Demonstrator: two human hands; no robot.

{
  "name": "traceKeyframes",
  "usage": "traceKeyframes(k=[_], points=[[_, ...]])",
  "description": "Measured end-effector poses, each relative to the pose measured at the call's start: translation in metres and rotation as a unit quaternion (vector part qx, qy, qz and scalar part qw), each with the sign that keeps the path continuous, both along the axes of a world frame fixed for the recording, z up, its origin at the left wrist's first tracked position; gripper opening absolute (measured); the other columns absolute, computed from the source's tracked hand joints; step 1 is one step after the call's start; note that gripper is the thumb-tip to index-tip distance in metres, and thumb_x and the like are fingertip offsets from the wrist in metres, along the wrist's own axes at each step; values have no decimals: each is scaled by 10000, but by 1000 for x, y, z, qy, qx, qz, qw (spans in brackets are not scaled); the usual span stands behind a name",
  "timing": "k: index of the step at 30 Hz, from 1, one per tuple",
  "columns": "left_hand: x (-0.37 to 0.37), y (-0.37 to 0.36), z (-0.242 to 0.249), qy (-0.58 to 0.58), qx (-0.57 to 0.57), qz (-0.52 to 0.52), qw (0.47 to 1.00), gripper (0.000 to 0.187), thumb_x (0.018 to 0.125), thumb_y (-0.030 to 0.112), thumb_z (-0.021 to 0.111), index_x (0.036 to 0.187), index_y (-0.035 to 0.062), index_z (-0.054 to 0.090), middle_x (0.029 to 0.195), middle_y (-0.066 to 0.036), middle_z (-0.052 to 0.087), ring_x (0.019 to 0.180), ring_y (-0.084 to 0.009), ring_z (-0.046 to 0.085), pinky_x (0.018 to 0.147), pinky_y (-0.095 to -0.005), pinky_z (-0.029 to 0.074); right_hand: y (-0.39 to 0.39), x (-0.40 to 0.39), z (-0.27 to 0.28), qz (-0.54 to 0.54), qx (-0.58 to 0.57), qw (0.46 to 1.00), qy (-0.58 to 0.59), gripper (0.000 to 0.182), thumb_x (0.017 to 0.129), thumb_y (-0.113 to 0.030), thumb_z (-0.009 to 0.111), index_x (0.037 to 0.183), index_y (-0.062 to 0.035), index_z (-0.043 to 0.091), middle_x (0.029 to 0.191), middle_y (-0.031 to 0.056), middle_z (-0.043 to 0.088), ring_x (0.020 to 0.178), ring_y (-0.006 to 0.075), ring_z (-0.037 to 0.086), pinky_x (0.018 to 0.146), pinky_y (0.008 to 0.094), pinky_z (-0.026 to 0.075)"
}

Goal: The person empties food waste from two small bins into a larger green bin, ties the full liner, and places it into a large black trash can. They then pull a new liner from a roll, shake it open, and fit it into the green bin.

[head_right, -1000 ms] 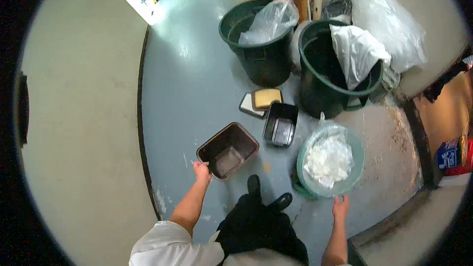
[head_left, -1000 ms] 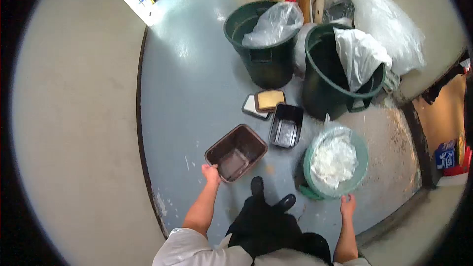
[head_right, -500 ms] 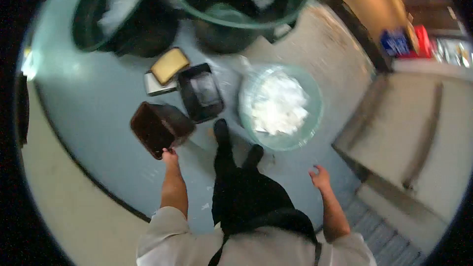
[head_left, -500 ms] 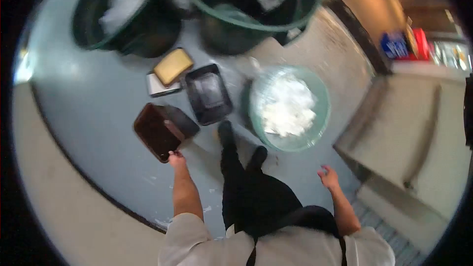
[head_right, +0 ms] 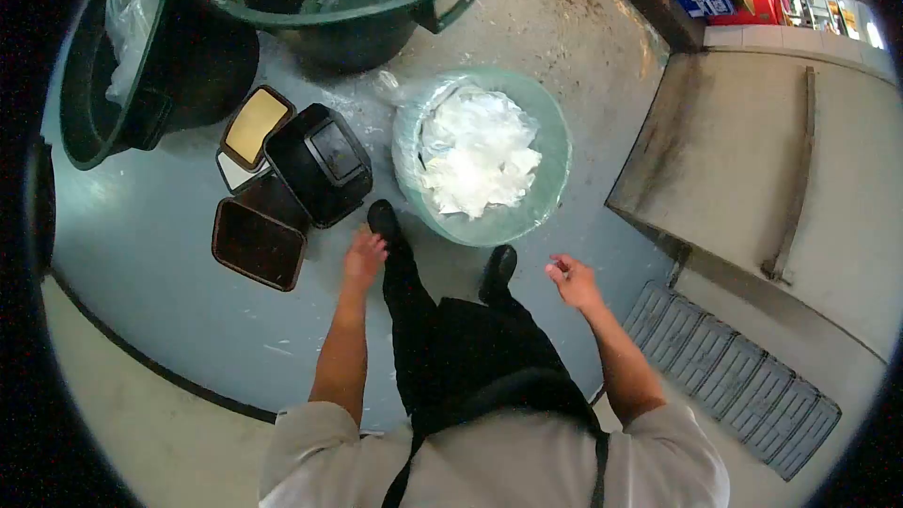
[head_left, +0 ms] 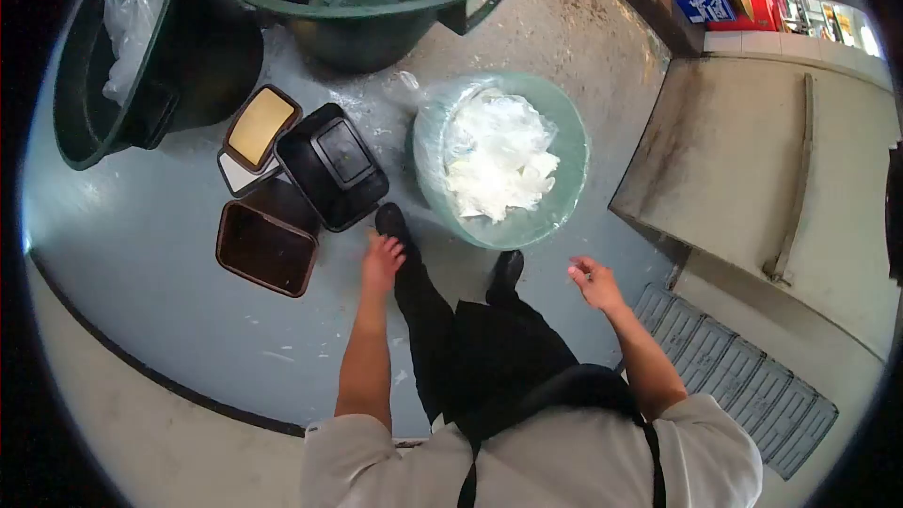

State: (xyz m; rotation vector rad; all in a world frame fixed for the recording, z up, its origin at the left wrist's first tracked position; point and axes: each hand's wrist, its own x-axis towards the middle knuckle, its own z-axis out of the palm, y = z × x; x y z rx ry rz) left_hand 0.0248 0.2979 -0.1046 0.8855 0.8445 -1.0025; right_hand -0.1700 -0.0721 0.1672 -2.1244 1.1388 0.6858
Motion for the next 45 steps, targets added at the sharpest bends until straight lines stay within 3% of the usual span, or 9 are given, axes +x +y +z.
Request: traceKeyframes(k=[8, 15, 22, 27, 28, 30, 32, 38, 45], points=[[7, -145, 55, -70, 5, -89, 994, 772, 921, 671, 372, 1419, 83, 356, 1390, -134, 444, 1228, -279, 458, 989, -465, 366, -77, -88, -21, -128, -48, 991, 13, 447, 901, -442, 594, 1054, -27, 655, 798, 169, 680, 736, 290, 661, 707, 384, 510], [3, -112, 74, -142, 198, -82, 966, 828, 911, 684, 377, 1466, 75, 300, 1430, -140, 418, 1233, -280, 451, 995, -451, 358, -168, -87, -116, -27, 9, 996, -89, 343, 906, -356, 607, 1022, -39, 667, 720, 92, 638, 688, 177, 597, 665, 331, 487], [117, -159, 116, -287, 254, -119, 916, 576, 949, 479, 500, 1322, 40, 499, 1258, -94, 580, 1136, -244, 534, 941, -435, 405, -176, 150, -43, 40, 123, 957, -258, 290, 883, -312, 647, 1036, -67, 674, 674, 35, 604, 623, 135, 553, 601, 307, 459], [202, -190, -4, -323, 218, -173, 904, 464, 952, 344, 509, 1237, -15, 579, 1193, -99, 625, 1101, -220, 556, 965, -328, 403, -112, 293, -52, 148, 171, 944, -240, 278, 876, -286, 660, 1048, -68, 674, 661, 30, 591, 610, 123, 547, 589, 295, 451], [210, -195, -30, -312, 206, -218, 901, 467, 933, 338, 513, 1239, -8, 582, 1205, -103, 621, 1131, -239, 547, 972, -340, 400, -97, 317, -58, 172, 165, 944, -229, 285, 880, -286, 660, 1056, -61, 671, 661, 28, 591, 618, 118, 557, 594, 284, 450], [222, -226, 40, -138, 88, -181, 970, 490, 921, 354, 510, 1256, 1, 573, 1223, -113, 612, 1137, -253, 551, 983, -360, 396, -67, 361, -76, 222, 136, 943, -209, 321, 869, -307, 667, 1081, -67, 663, 734, 52, 626, 689, 152, 601, 649, 299, 466], [219, -234, 3, -119, 71, -151, 979, 426, 915, 327, 554, 1203, 17, 604, 1166, -92, 622, 1062, -216, 568, 909, -341, 441, -38, 402, -94, 267, 92, 938, -200, 381, 837, -350, 680, 1115, -91, 656, 879, 106, 696, 817, 233, 667, 747, 352, 500], [209, -220, 5, -134, -58, -35, 989, 403, 885, 182, 610, 1253, 25, 573, 1157, -73, 629, 1028, -179, 587, 878, -302, 467, 6, 472, -158, 517, -101, 839, 137, 597, 809, -498, 627, 1221, -68, 589, 1235, 142, 610, 1131, 292, 586, 1002, 482, 369], [202, -220, -22, -92, -38, 0, 995, 307, 887, 153, 599, 1168, 31, 614, 1112, -80, 629, 998, -171, 581, 850, -299, 462, -17, 462, -226, 457, -36, 889, -16, 249, 775, -227, 626, 959, -90, 721, 1004, 161, 682, 967, 301, 655, 860, 361, 509]])
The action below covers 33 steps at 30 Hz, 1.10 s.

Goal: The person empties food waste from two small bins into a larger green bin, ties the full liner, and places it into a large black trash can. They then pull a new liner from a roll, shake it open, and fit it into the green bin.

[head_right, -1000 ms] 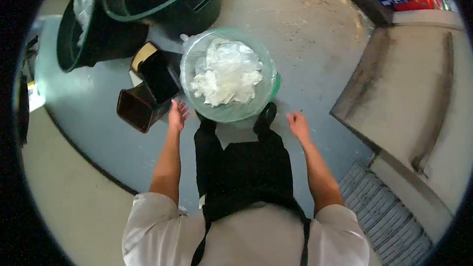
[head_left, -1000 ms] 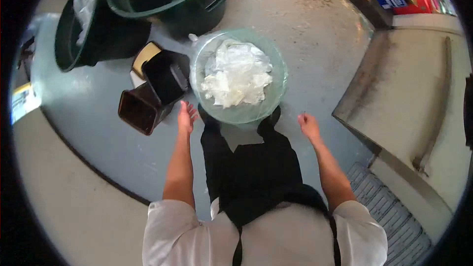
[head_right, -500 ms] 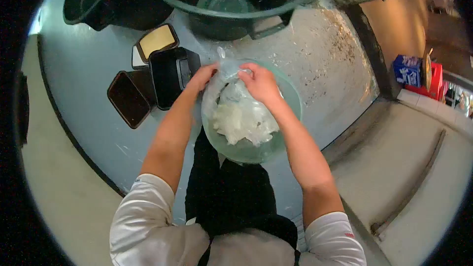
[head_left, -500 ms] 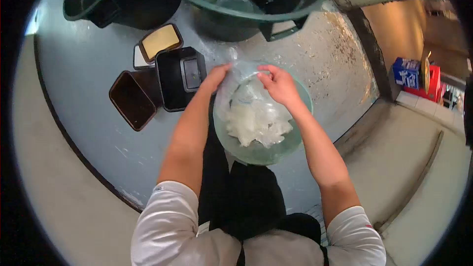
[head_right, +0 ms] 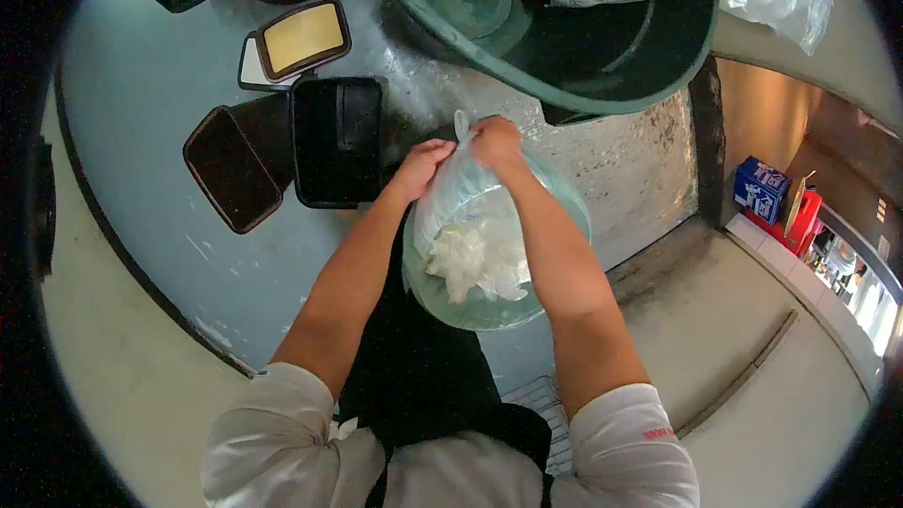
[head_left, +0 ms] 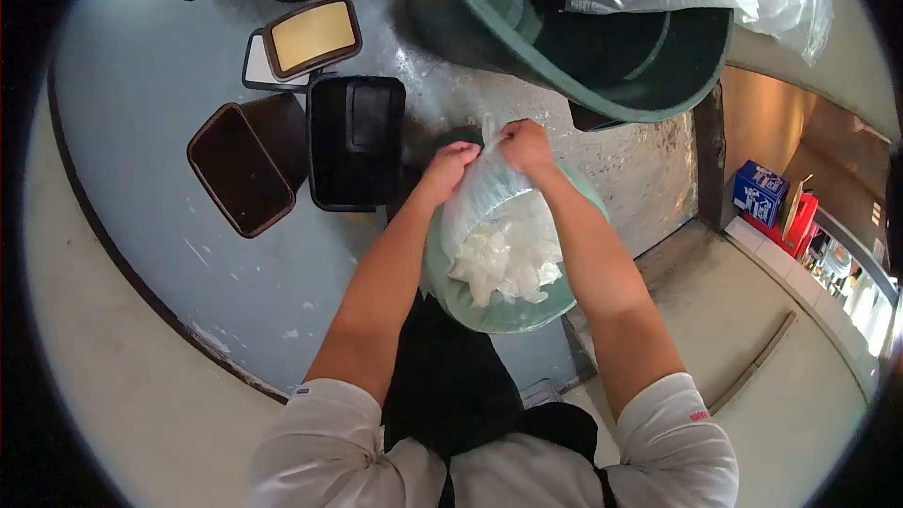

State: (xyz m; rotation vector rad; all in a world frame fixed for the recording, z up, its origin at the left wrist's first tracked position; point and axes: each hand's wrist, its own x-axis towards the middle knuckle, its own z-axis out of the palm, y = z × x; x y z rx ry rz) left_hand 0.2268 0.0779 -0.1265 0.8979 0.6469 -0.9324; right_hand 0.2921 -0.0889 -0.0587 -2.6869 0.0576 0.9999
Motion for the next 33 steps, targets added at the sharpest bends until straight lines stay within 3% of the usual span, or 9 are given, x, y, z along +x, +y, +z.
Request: traceKeyframes(k=[5, 8, 11, 15, 18, 24, 27, 31, 33], points=[[8, -7, -10, -12, -8, -33, 999, 250, 803, 174, 617, 1016, 47, 651, 962, -42, 638, 890, -147, 571, 801, -297, 458, -3, -14, 27, -27, 162, 985, -42, 195, 728, -7, 629, 889, -55, 728, 863, 162, 702, 801, 298, 683, 758, 336, 535], [11, -5, -23, -22, -53, -67, 996, 228, 782, 94, 601, 1007, 67, 625, 963, -18, 624, 905, -143, 568, 815, -283, 451, -8, -2, 30, -60, 153, 985, 62, 161, 755, -118, 660, 881, -43, 726, 879, 179, 697, 853, 313, 678, 793, 366, 529], [1, -16, -37, -54, -42, 33, 997, 306, 765, 20, 613, 1065, 80, 603, 974, -16, 624, 922, -144, 572, 846, -280, 449, 24, 34, 38, 41, -48, 995, 71, 230, 773, -248, 679, 874, -46, 725, 907, 189, 695, 904, 335, 666, 828, 403, 521], [-6, -17, -22, -42, 38, 102, 993, 493, 744, -39, 653, 1204, 102, 550, 989, -50, 637, 942, -162, 582, 875, -304, 458, 27, 26, -36, 138, -116, 981, 68, 308, 780, -341, 685, 887, -55, 722, 957, 188, 683, 928, 350, 652, 853, 428, 512], [-6, -15, -15, -44, 8, 138, 989, 593, 764, -54, 662, 1298, 112, 464, 1022, -80, 628, 931, -178, 590, 840, -312, 478, 14, 30, -44, 94, -36, 994, 30, 312, 805, -320, 679, 922, -32, 708, 928, 196, 682, 899, 365, 650, 829, 423, 508], [-2, -16, -2, -1, -44, 199, 979, 543, 777, 10, 694, 1276, 89, 496, 1037, -78, 632, 926, -176, 593, 831, -306, 476, 12, 13, -40, -212, 211, 953, 54, 176, 863, -168, 670, 861, 8, 674, 802, 92, 684, 788, 165, 632, 739, 328, 495], [22, -1, 22, 11, -69, 27, 997, 411, 778, 56, 688, 1173, 45, 575, 1047, -72, 633, 977, -173, 584, 859, -310, 457, 5, 10, 0, -180, 233, 954, 64, 138, 845, -124, 674, 916, -7, 669, 835, 74, 670, 742, 139, 601, 729, 304, 488], [11, -7, 3, -54, -30, -11, 998, 346, 753, 68, 708, 1085, 30, 619, 1031, -56, 631, 964, -163, 580, 858, -297, 449, -6, 21, 28, -170, 240, 952, 87, 102, 809, 63, 629, 881, -4, 654, 834, 49, 656, 794, 105, 599, 744, 256, 487], [1, -12, -9, -82, -7, 19, 996, 377, 738, 63, 715, 1098, 32, 609, 1021, -53, 630, 958, -165, 580, 863, -299, 450, -22, 17, 10, -75, 191, 977, 52, 114, 792, 17, 645, 893, -34, 663, 849, 80, 673, 798, 201, 638, 736, 316, 500]])
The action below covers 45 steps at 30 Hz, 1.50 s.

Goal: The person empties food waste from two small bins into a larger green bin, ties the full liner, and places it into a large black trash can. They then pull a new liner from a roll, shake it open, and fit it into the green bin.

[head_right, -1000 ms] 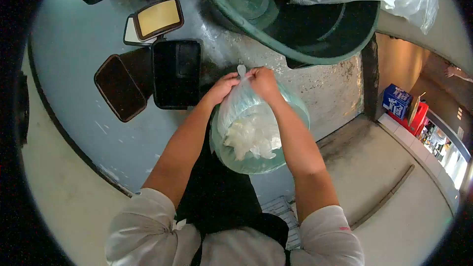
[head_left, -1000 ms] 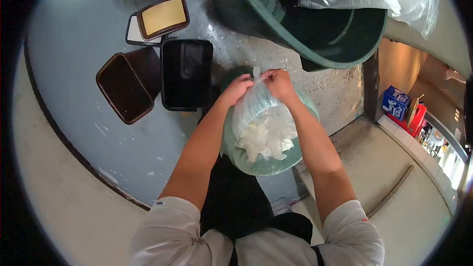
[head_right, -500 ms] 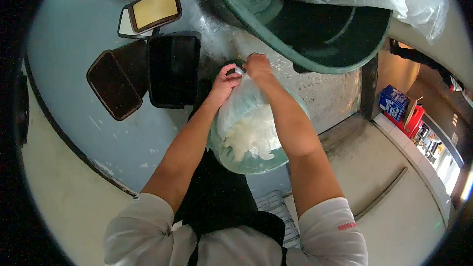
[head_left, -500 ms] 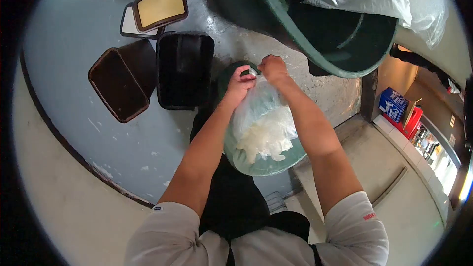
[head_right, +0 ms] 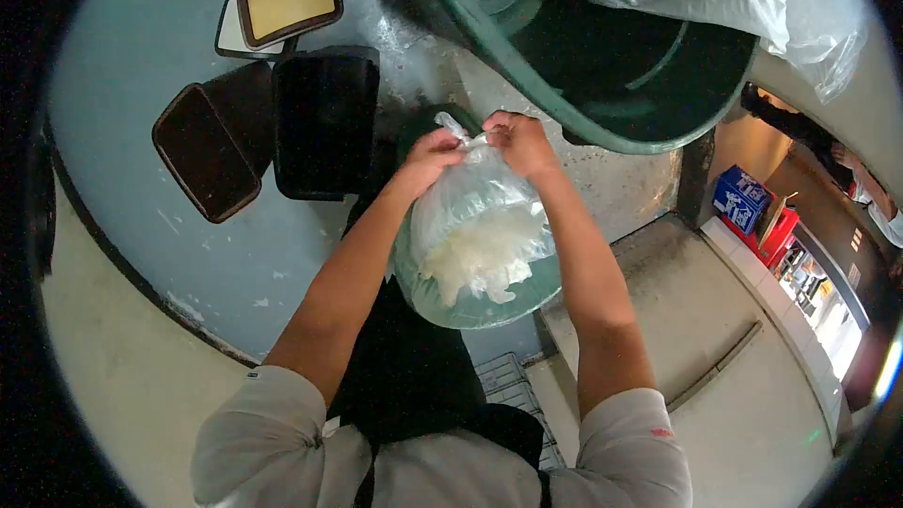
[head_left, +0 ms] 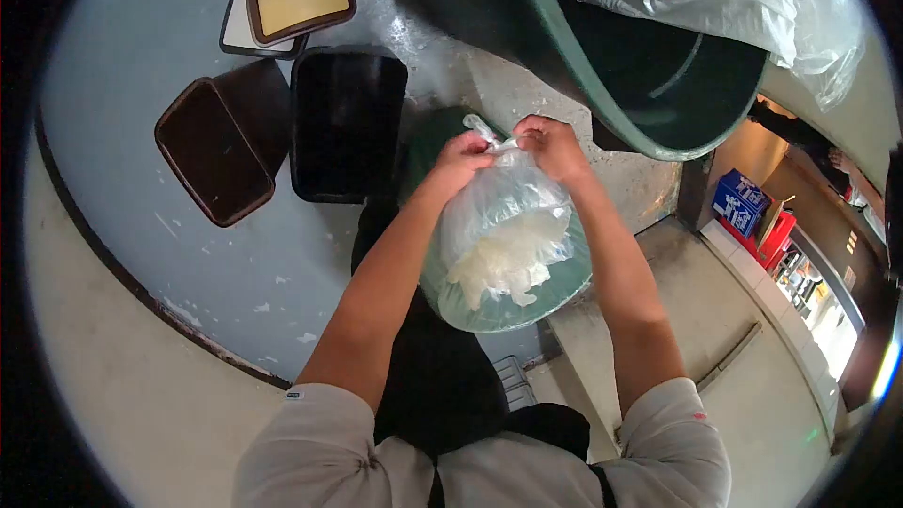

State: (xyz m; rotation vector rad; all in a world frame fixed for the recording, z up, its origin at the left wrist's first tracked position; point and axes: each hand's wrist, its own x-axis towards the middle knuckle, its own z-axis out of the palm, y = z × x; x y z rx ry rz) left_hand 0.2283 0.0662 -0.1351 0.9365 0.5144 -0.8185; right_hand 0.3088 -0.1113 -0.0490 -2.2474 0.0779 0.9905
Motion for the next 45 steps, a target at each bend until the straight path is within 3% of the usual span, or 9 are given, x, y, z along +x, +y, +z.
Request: traceKeyframes(k=[4, 7, 10, 13, 19, 31, 36, 42, 45], points=[[5, 1, 12, 16, 30, 33, 999, 409, 718, 29, 712, 1110, 35, 598, 1007, -58, 628, 932, -177, 589, 831, -308, 469, 4, 7, -11, 107, -42, 991, -64, 157, 753, -22, 657, 897, -81, 672, 884, 126, 670, 832, 311, 649, 754, 355, 508], [2, -6, 8, 4, 83, 55, 995, 448, 715, 13, 711, 1139, 20, 567, 991, -81, 638, 903, -181, 605, 783, -309, 492, 24, 18, -9, 264, -92, 907, -315, 206, 735, -25, 650, 930, -82, 691, 917, 113, 658, 849, 308, 636, 776, 375, 512], [1, -10, 9, 2, 138, 55, 989, 510, 715, 16, 722, 1176, -9, 506, 960, -116, 656, 859, -180, 632, 725, -307, 516, 50, 31, 5, 323, 110, 932, -126, 154, 781, -65, 619, 912, -90, 695, 978, 132, 663, 850, 337, 656, 778, 412, 530], [4, -14, 9, 16, 117, 65, 991, 579, 726, 8, 724, 1227, -20, 435, 952, -134, 653, 847, -187, 638, 704, -311, 525, 43, 29, -14, 416, -79, 906, -10, 158, 808, -104, 596, 926, -78, 699, 995, 153, 664, 902, 357, 661, 791, 451, 537], [5, -10, 16, 8, 143, 60, 988, 609, 733, -17, 721, 1241, -17, 385, 935, -142, 646, 837, -194, 642, 697, -309, 534, 57, 44, 0, 516, -131, 847, 16, 135, 778, -125, 611, 867, -76, 701, 880, 159, 678, 852, 363, 663, 780, 439, 544], [-3, -9, 12, -32, 166, 44, 985, 582, 755, -7, 691, 1251, 7, 386, 982, -163, 641, 866, -210, 644, 754, -326, 528, 27, 19, -44, 178, -122, 975, 51, 218, 716, -141, 624, 896, -45, 701, 917, 175, 691, 801, 317, 669, 768, 372, 539], [5, -8, 25, -36, 234, 27, 971, 456, 751, 26, 703, 1169, 5, 522, 1077, -148, 624, 876, -237, 656, 788, -346, 523, 41, 28, -30, 446, -78, 892, -15, 182, 777, -151, 597, 876, -44, 705, 887, 196, 686, 852, 341, 672, 747, 428, 539], [2, -10, 14, -142, 327, -4, 934, 111, 732, 80, 738, 710, -19, 695, 1310, -102, 489, 869, -268, 663, 819, -343, 516, 87, 53, 7, 605, -139, 783, 41, 219, 807, -191, 599, 873, -6, 697, 884, 215, 685, 840, 367, 682, 725, 458, 550], [3, -8, 23, -183, 352, -31, 918, 260, 732, 53, 714, 964, -44, 648, 1173, -148, 578, 973, -220, 629, 818, -318, 514, 83, 47, -5, 582, -145, 799, 39, 236, 788, -214, 621, 875, -10, 703, 891, 223, 681, 839, 370, 682, 746, 450, 548]])
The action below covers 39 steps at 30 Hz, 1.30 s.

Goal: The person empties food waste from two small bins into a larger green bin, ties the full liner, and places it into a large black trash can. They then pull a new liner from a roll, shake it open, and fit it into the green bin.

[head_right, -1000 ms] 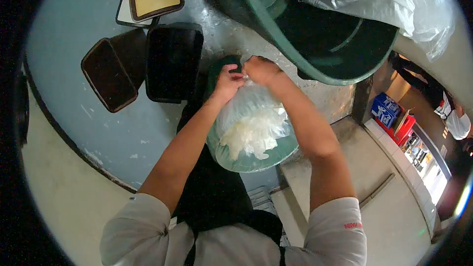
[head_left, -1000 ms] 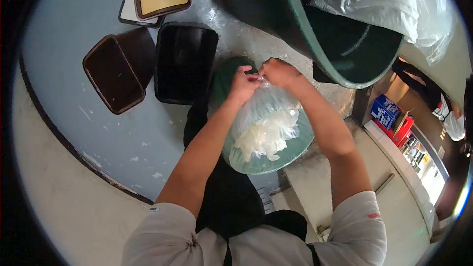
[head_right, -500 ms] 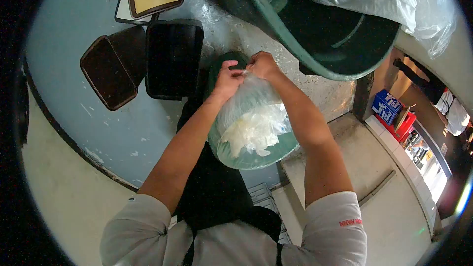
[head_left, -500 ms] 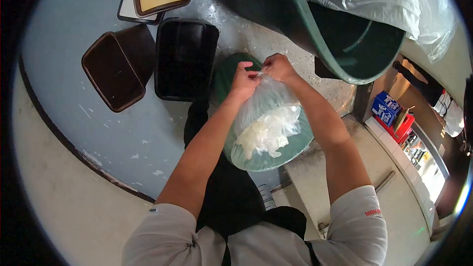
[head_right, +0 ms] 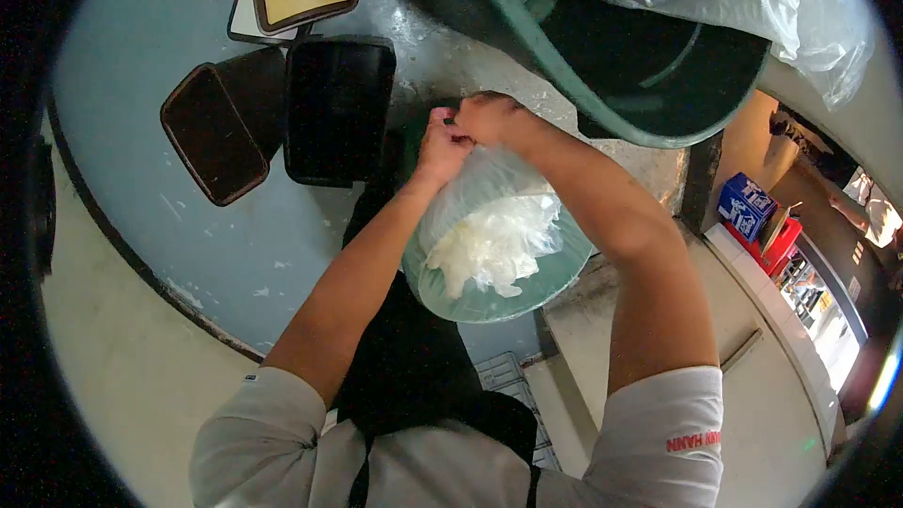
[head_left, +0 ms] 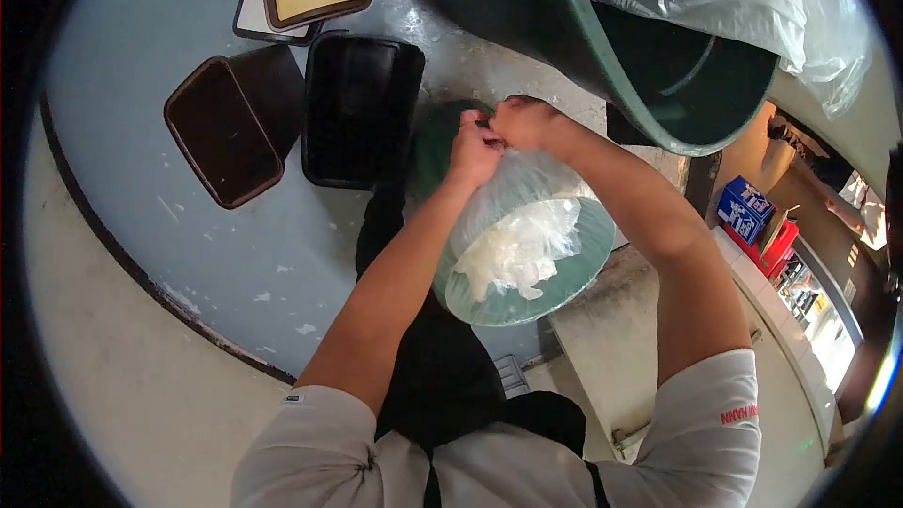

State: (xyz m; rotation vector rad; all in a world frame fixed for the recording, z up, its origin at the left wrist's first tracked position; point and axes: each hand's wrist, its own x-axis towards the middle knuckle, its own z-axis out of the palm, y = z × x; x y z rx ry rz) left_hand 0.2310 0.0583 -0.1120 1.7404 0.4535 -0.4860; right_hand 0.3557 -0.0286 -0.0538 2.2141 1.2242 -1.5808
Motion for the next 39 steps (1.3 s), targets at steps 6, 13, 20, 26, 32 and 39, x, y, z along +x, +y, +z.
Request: traceKeyframes(k=[6, 13, 20, 26, 32, 39], points=[[1, 1, 5, 59, -123, 58, 989, 279, 796, 29, 640, 1071, 2, 606, 928, -91, 691, 875, -206, 652, 796, -325, 511, -47, -27, -34, -319, 1, 944, -82, 274, 743, -255, 665, 867, -17, 717, 961, 209, 677, 913, 366, 658, 826, 420, 528], [5, -9, 0, 88, -109, -11, 990, 219, 836, 68, 636, 1047, 8, 628, 957, -106, 678, 849, -188, 653, 780, -315, 515, -68, -19, -23, -358, 55, 925, -111, 231, 764, -179, 622, 941, -55, 705, 954, 210, 665, 956, 358, 640, 873, 409, 506], [4, -13, -6, -33, 26, -35, 999, 258, 785, 114, 700, 984, -20, 606, 983, -144, 631, 876, -266, 653, 769, -352, 517, -39, 3, -24, 16, 11, 1000, 8, 214, 839, -145, 555, 992, -63, 682, 950, 199, 665, 954, 348, 649, 779, 454, 536], [10, -12, 5, 64, 0, 24, 998, 214, 748, 152, 724, 866, 7, 619, 1012, -132, 602, 935, -337, 635, 797, -411, 511, -1, 11, 9, 11, 11, 1000, 20, 125, 739, -145, 651, 803, -45, 690, 860, 169, 683, 839, 357, 675, 760, 426, 555], [5, -13, -1, 36, -15, 22, 999, 365, 757, 38, 703, 1059, -1, 501, 972, -155, 667, 882, -262, 667, 777, -343, 519, -37, 4, -24, -116, 53, 992, 2, 205, 689, -193, 672, 841, -59, 704, 855, 175, 682, 827, 334, 675, 759, 414, 550], [10, -8, 10, 66, -55, 13, 996, 212, 813, 57, 666, 1011, 18, 599, 964, -129, 693, 883, -249, 671, 793, -342, 523, -76, -34, -53, -512, -3, 857, -64, 226, 708, -215, 657, 836, -35, 707, 898, 190, 684, 832, 335, 664, 780, 396, 532]])
